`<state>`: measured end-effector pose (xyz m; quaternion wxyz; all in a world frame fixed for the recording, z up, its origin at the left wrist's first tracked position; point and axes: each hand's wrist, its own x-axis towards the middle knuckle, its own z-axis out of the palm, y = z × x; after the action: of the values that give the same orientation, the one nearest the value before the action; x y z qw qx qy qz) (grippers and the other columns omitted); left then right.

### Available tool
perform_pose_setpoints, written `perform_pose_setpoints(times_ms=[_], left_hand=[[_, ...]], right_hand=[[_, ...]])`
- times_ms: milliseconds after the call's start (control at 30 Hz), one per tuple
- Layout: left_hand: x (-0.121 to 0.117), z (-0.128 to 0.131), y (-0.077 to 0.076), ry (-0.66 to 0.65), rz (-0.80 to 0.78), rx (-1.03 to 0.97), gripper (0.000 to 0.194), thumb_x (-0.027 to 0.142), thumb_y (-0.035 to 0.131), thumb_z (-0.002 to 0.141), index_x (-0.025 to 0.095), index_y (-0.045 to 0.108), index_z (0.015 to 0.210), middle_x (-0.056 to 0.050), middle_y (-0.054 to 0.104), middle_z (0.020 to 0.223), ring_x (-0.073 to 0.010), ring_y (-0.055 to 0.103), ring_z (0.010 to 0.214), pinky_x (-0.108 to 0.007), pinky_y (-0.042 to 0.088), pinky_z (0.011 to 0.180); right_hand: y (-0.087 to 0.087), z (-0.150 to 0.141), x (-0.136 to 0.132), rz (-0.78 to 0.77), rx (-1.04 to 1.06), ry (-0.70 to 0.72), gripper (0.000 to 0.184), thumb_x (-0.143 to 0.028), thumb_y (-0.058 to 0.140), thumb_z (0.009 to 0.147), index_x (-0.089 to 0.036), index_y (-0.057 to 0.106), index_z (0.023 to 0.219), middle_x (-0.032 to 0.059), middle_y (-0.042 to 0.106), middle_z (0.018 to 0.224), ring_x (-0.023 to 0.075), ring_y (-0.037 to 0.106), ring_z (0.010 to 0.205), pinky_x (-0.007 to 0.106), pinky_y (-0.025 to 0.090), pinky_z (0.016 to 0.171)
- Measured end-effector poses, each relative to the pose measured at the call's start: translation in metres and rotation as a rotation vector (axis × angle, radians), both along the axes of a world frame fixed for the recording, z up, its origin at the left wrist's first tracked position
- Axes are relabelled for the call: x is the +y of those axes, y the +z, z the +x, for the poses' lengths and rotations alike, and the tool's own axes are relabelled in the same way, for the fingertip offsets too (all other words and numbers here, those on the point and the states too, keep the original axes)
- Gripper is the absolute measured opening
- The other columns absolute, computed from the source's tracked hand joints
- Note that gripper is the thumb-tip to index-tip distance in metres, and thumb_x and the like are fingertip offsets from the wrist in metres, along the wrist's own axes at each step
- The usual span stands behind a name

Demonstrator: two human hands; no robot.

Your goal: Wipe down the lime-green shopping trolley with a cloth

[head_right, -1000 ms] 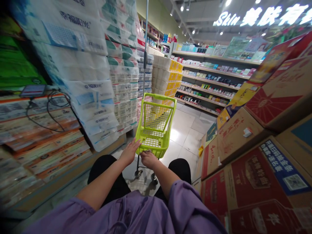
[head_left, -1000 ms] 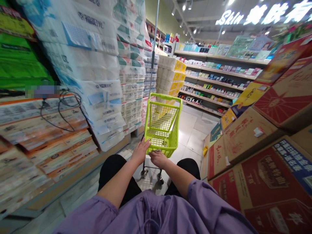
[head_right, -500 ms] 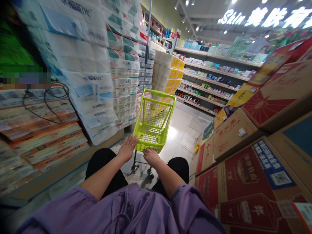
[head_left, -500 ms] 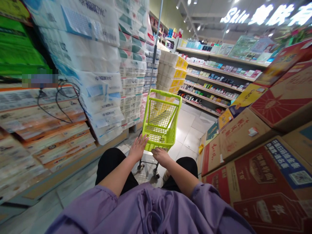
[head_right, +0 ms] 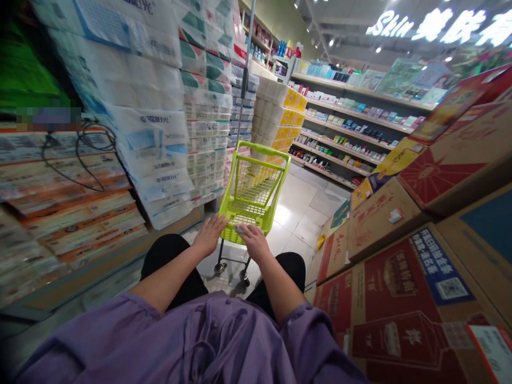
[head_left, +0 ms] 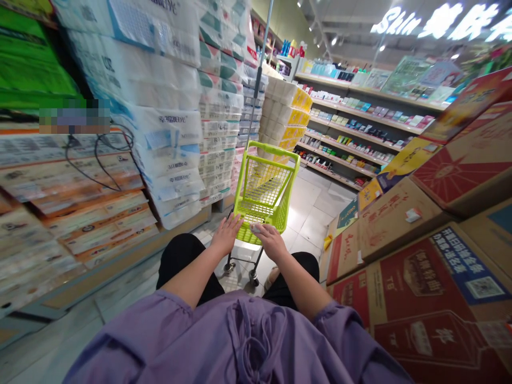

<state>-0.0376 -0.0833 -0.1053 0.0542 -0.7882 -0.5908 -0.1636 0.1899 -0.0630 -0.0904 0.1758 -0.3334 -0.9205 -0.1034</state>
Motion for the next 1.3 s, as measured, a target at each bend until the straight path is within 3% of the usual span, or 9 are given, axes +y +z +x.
perform_pose_setpoints(times_ms=[100, 233, 367, 533, 667, 800, 933, 1033, 1300], left_hand=[[0.003, 0.004, -0.001, 0.003, 0.01, -0.034, 0.069, 0.001, 0.032, 0.079, 0.02, 0.031, 0.146, -0.005, 0.023, 0.156, -0.0216, 0.007, 0.146, -0.047, 0.017, 0.117], [0.006, 0.008, -0.001, 0.034, 0.017, -0.064, 0.064, 0.001, 0.032, 0.08, 0.015, 0.038, 0.142, -0.009, 0.026, 0.155, -0.0221, 0.009, 0.145, -0.044, 0.019, 0.118], [0.009, 0.005, -0.001, 0.034, 0.031, -0.086, 0.061, 0.002, 0.032, 0.08, 0.012, 0.04, 0.14, -0.01, 0.029, 0.153, -0.0223, 0.011, 0.145, -0.044, 0.021, 0.117], [0.011, -0.001, -0.002, 0.047, 0.04, -0.103, 0.061, 0.004, 0.034, 0.081, 0.015, 0.038, 0.141, -0.01, 0.03, 0.153, -0.0221, 0.013, 0.145, -0.046, 0.023, 0.117], [0.01, -0.001, -0.003, 0.024, 0.061, -0.092, 0.06, 0.003, 0.034, 0.08, 0.014, 0.04, 0.139, -0.01, 0.03, 0.153, -0.0223, 0.011, 0.145, -0.045, 0.023, 0.117], [0.007, 0.0, -0.003, 0.02, 0.074, -0.103, 0.06, 0.002, 0.033, 0.081, 0.013, 0.04, 0.139, -0.01, 0.032, 0.153, -0.0227, 0.011, 0.145, -0.045, 0.024, 0.116], [0.006, 0.001, -0.001, 0.016, 0.061, -0.118, 0.06, 0.002, 0.032, 0.081, 0.013, 0.041, 0.139, -0.01, 0.032, 0.152, -0.0229, 0.01, 0.145, -0.045, 0.023, 0.117], [0.005, 0.0, 0.0, 0.01, 0.048, -0.119, 0.061, 0.002, 0.032, 0.081, 0.014, 0.04, 0.14, -0.01, 0.031, 0.153, -0.0222, 0.01, 0.145, -0.045, 0.022, 0.117], [0.004, -0.003, -0.002, 0.013, 0.032, -0.096, 0.063, 0.0, 0.033, 0.079, 0.014, 0.04, 0.14, -0.009, 0.029, 0.154, -0.021, 0.009, 0.146, -0.043, 0.021, 0.117]], right_hand=[[0.0, 0.01, -0.001, 0.033, -0.024, -0.008, 0.043, -0.014, 0.046, 0.092, -0.025, 0.052, 0.134, 0.0062, 0.046, 0.144, 0.0257, 0.04, 0.13, 0.045, 0.032, 0.107], [0.003, 0.013, 0.007, 0.104, -0.102, 0.106, 0.044, -0.012, 0.043, 0.094, -0.022, 0.048, 0.136, 0.0056, 0.042, 0.147, 0.023, 0.03, 0.139, 0.043, 0.029, 0.111], [0.002, 0.01, 0.021, 0.127, -0.156, 0.222, 0.042, -0.012, 0.042, 0.095, -0.021, 0.049, 0.136, 0.006, 0.047, 0.143, 0.0207, 0.034, 0.138, 0.041, 0.032, 0.11], [-0.017, 0.002, 0.022, 0.06, -0.197, 0.295, 0.037, -0.014, 0.037, 0.098, -0.02, 0.055, 0.13, 0.0067, 0.056, 0.134, 0.0172, 0.042, 0.132, 0.037, 0.038, 0.108], [-0.035, 0.0, 0.015, -0.002, -0.21, 0.219, 0.037, -0.013, 0.039, 0.096, -0.019, 0.056, 0.129, 0.0079, 0.058, 0.133, 0.0188, 0.047, 0.128, 0.035, 0.043, 0.102], [-0.046, -0.001, 0.01, -0.058, -0.246, 0.121, 0.033, -0.012, 0.043, 0.093, -0.017, 0.065, 0.118, 0.0092, 0.066, 0.12, 0.0205, 0.058, 0.111, 0.034, 0.048, 0.094], [-0.051, -0.002, 0.006, -0.084, -0.265, 0.062, 0.033, -0.013, 0.043, 0.093, -0.017, 0.065, 0.118, 0.01, 0.066, 0.117, 0.0218, 0.056, 0.113, 0.035, 0.045, 0.095], [-0.052, 0.0, 0.005, -0.112, -0.282, 0.008, 0.029, -0.012, 0.047, 0.091, -0.017, 0.069, 0.11, 0.0104, 0.07, 0.104, 0.0227, 0.06, 0.102, 0.036, 0.047, 0.091], [-0.032, 0.007, -0.004, -0.118, -0.234, 0.02, 0.025, -0.014, 0.049, 0.091, -0.019, 0.071, 0.101, 0.0101, 0.07, 0.109, 0.0224, 0.058, 0.104, 0.035, 0.045, 0.091]])
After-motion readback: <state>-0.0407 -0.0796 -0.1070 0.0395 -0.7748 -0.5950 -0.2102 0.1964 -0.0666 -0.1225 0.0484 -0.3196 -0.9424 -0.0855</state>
